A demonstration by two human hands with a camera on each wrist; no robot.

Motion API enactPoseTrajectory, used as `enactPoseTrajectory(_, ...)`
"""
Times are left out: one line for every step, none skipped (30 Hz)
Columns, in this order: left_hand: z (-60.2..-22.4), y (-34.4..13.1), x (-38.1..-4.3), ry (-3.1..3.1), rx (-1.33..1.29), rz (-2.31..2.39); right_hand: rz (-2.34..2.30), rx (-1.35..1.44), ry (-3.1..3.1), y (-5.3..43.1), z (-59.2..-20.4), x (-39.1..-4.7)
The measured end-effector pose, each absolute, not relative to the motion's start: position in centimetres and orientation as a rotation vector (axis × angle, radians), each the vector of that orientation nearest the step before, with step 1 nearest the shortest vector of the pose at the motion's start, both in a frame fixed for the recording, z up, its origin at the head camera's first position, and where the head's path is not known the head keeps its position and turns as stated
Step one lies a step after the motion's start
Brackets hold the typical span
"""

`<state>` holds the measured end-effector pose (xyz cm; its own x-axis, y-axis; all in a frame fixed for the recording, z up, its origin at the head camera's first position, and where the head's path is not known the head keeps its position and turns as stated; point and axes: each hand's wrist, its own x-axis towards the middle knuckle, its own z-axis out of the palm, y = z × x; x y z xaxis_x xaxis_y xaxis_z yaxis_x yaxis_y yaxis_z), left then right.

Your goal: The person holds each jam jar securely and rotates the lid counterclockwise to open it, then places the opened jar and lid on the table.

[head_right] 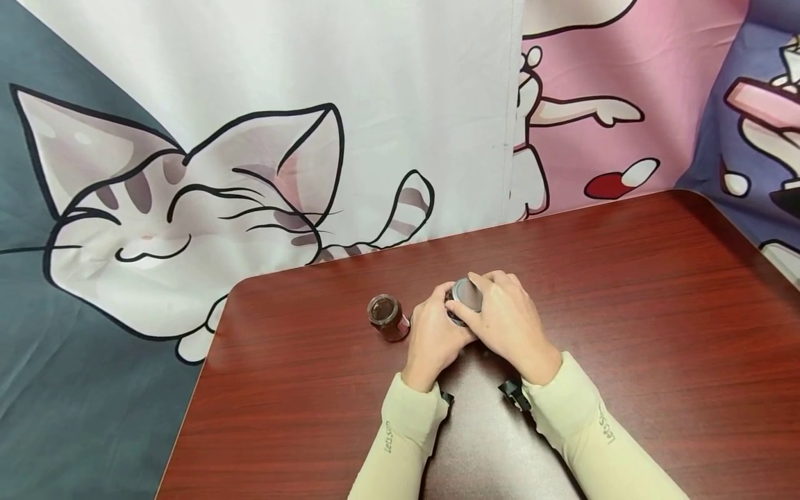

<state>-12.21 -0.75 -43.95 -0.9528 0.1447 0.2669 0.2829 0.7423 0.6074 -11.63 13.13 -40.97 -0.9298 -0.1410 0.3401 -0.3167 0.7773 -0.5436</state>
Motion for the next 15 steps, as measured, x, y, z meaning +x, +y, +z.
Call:
enactPoseTrajectory(-43.95, -0.75, -12.21, -2.741, -0.339, -1.003, 0.892, 0.363, -2.687, 13.14, -40.95, -11.64)
enactPoseTrajectory(-43.96, -0.74, -12.21, -2.741, -0.339, -1.0, 0.888, 0.37, -2.685, 13.15, -40.94, -11.65)
enactPoseTrajectory(-43.95, -0.74, -12.21, -2.74, -0.339, -0.997, 0.885, 0.377, -2.683, 13.15, -40.94, -11.66)
enactPoseTrajectory(-43.96, -0.75, -12.21, -2.739, -0.338, -0.992, 0.882, 0.383, -2.682, 13.15, -40.94, -11.66)
enactPoseTrajectory(-43.96, -0.76, -12.2, -2.738, -0.339, -0.986, 0.88, 0.387, -2.682, 13.14, -40.94, -11.67)
enactPoseTrajectory(-43.96, -0.77, -12.2, -2.737, -0.341, -0.98, 0.878, 0.39, -2.681, 13.13, -40.94, -11.68)
enactPoseTrajectory(-43.97, -0.79, -12.21, -2.736, -0.341, -0.973, 0.877, 0.394, -2.682, 13.12, -40.96, -11.68)
enactPoseTrajectory(-43.98, -0.81, -12.21, -2.737, -0.341, -0.966, 0.874, 0.396, -2.682, 13.11, -40.97, -11.67)
enactPoseTrajectory(-43.99, -0.83, -12.21, -2.737, -0.342, -0.961, 0.871, 0.399, -2.683, 13.1, -40.98, -11.67)
enactPoseTrajectory(-44.0, -0.86, -12.22, -2.738, -0.341, -0.956, 0.868, 0.403, -2.684, 13.08, -40.98, -11.66)
enactPoseTrajectory(-44.02, -0.88, -12.23, -2.74, -0.34, -0.951, 0.864, 0.408, -2.684, 13.07, -41.0, -11.65)
enactPoseTrajectory(-44.02, -0.91, -12.23, -2.743, -0.339, -0.945, 0.86, 0.412, -2.685, 13.05, -41.0, -11.63)
enactPoseTrajectory(-44.02, -0.94, -12.23, -2.744, -0.338, -0.939, 0.856, 0.417, -2.684, 13.04, -41.02, -11.63)
enactPoseTrajectory(-44.0, -0.97, -12.24, -2.745, -0.338, -0.934, 0.853, 0.422, -2.683, 13.03, -41.02, -11.62)
enactPoseTrajectory(-43.99, -1.0, -12.25, -2.744, -0.339, -0.929, 0.851, 0.427, -2.68, 13.03, -41.02, -11.62)
